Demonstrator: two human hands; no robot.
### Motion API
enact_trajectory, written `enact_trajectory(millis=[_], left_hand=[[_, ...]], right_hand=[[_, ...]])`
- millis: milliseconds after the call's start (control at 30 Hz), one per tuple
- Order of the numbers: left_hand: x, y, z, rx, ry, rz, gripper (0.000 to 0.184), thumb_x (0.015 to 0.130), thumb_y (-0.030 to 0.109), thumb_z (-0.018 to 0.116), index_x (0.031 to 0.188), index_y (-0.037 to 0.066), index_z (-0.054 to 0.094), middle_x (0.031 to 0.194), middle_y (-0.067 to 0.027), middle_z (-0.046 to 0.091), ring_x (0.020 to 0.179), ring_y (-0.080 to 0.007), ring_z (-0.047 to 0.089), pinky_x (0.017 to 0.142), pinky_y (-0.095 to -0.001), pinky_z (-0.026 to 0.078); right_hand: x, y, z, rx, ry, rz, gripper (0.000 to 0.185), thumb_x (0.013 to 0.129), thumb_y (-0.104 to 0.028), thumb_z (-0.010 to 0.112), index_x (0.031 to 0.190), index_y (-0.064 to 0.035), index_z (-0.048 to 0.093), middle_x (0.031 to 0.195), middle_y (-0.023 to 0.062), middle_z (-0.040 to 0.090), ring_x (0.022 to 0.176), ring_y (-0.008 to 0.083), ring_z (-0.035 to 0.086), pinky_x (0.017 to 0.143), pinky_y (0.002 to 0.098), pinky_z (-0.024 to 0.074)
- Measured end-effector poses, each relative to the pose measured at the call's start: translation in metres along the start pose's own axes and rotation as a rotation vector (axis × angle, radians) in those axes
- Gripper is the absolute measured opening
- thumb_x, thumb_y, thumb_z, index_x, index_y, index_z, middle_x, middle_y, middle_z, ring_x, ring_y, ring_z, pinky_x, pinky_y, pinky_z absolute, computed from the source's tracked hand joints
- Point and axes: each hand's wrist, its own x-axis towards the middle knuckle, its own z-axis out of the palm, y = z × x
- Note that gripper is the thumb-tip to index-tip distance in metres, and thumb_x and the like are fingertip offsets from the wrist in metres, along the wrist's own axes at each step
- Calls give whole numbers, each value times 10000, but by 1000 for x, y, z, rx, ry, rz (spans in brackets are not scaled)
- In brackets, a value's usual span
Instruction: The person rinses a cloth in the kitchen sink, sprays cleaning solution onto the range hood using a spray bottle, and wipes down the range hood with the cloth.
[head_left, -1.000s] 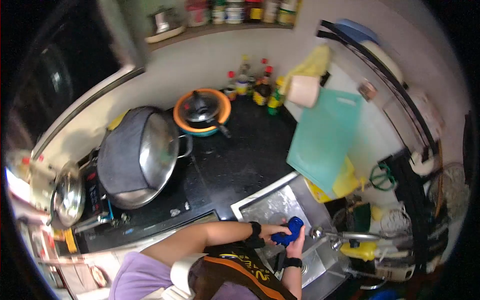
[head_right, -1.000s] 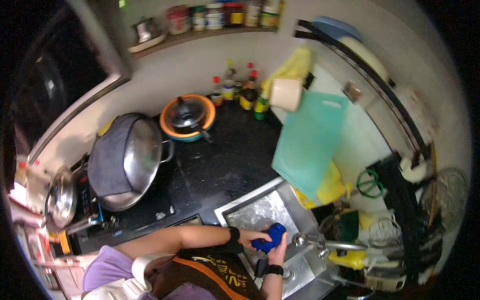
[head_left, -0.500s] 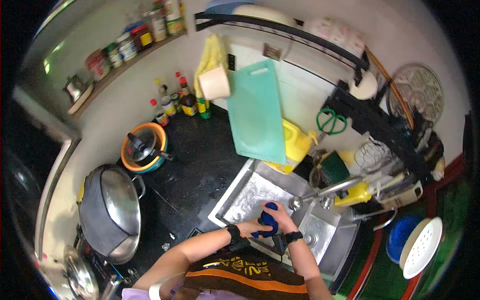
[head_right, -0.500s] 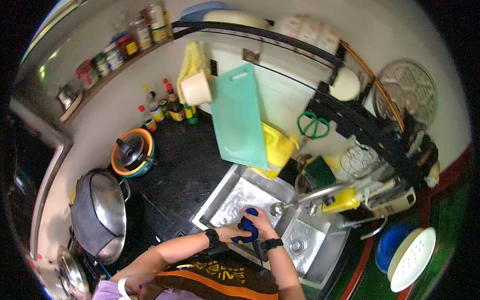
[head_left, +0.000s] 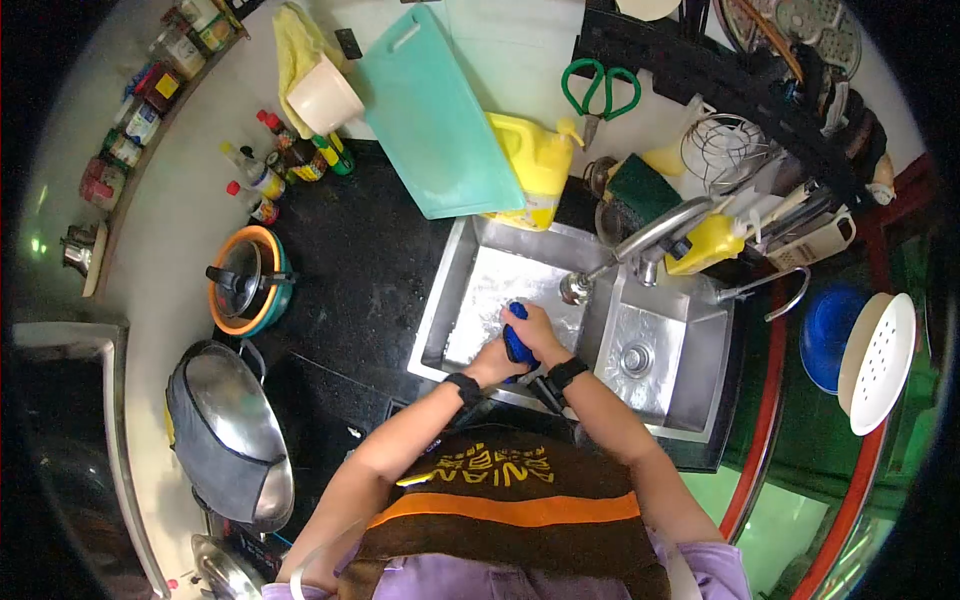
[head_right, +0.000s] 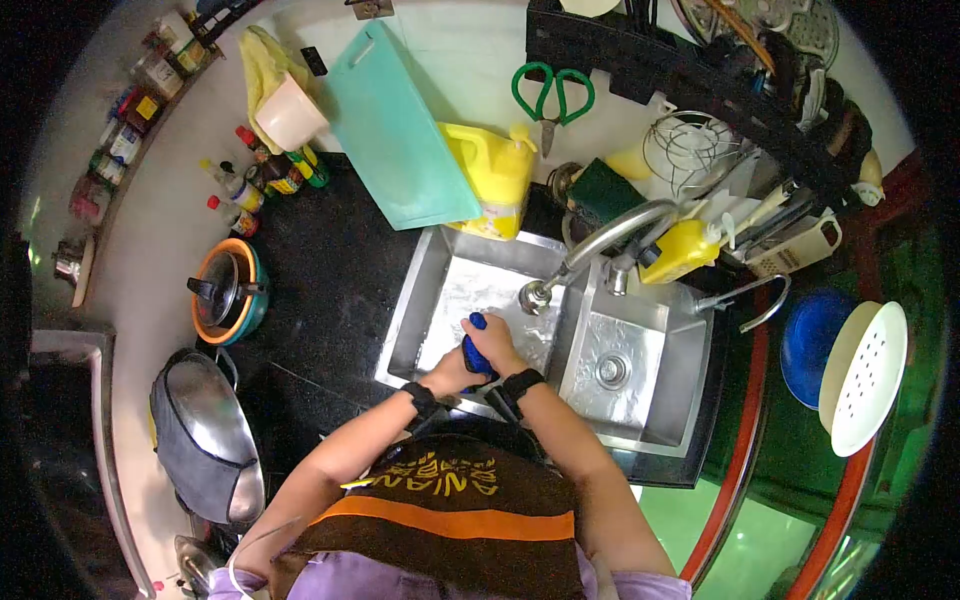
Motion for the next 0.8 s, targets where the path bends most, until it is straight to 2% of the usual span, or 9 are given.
enact_trajectory(millis=[67,200,333,433,533,600,667,733,800], left_hand=[[-2,-6,-7,-186,-39,-25,405,676,80,730,1029,-19,558,915,-94,645,848,-198,628,769,-303,498],[1,-8,-15,-366,-117,-110,383,669,61,725,1019,-11,586,887,-61,645,827,-162,619,742,-281,499],[-1,-9,-3,216,217,9,578,689,119,719,1160,-52,432,887,-200,641,821,-343,645,713,-381,515],[-2,-13,1,437,240,24,589,704,209,743,1096,-64,398,835,-267,609,768,-421,621,659,-426,516],[-4,-22,1,589,173,130,597,698,213,749,1060,-62,362,826,-271,602,760,-425,616,655,-442,512],[-6,-27,2,664,154,151,541,713,178,723,1036,-42,350,810,-250,599,728,-411,621,628,-441,515],[-8,-30,5,783,124,214,470,728,150,697,999,-28,357,787,-224,589,701,-387,627,600,-432,520],[-7,-34,10,841,120,254,461,732,163,692,982,-27,355,794,-214,581,687,-370,631,585,-419,525],[-7,-37,13,905,79,319,400,738,155,663,977,2,381,824,-199,609,716,-355,641,616,-413,530]], right_hand=[[-7,-17,-3,63,-45,44,298,766,-261,697,868,5,609,781,142,642,678,248,603,660,368,478],[-19,-38,-8,220,-107,73,271,751,-206,712,914,-17,605,851,144,648,699,245,609,679,359,483],[-7,-8,7,17,57,-31,232,747,-184,702,906,-33,625,882,151,649,761,279,622,706,375,486],[-14,-11,11,-30,126,67,215,767,-191,672,902,-28,633,893,158,653,812,321,625,717,402,483],[-19,-3,17,-149,193,102,244,824,-233,606,871,5,630,879,197,648,840,362,620,718,440,473],[-21,7,24,-183,333,256,233,826,-226,631,826,7,632,733,136,646,666,258,617,626,400,471],[-14,33,26,-139,297,236,325,839,-286,621,800,37,617,722,150,636,643,276,599,613,421,454],[-18,23,23,42,254,485,492,872,-393,536,905,90,627,898,272,632,879,405,612,729,443,471],[-28,7,16,86,243,530,591,881,-457,495,964,118,606,944,284,626,898,399,616,746,437,467]])
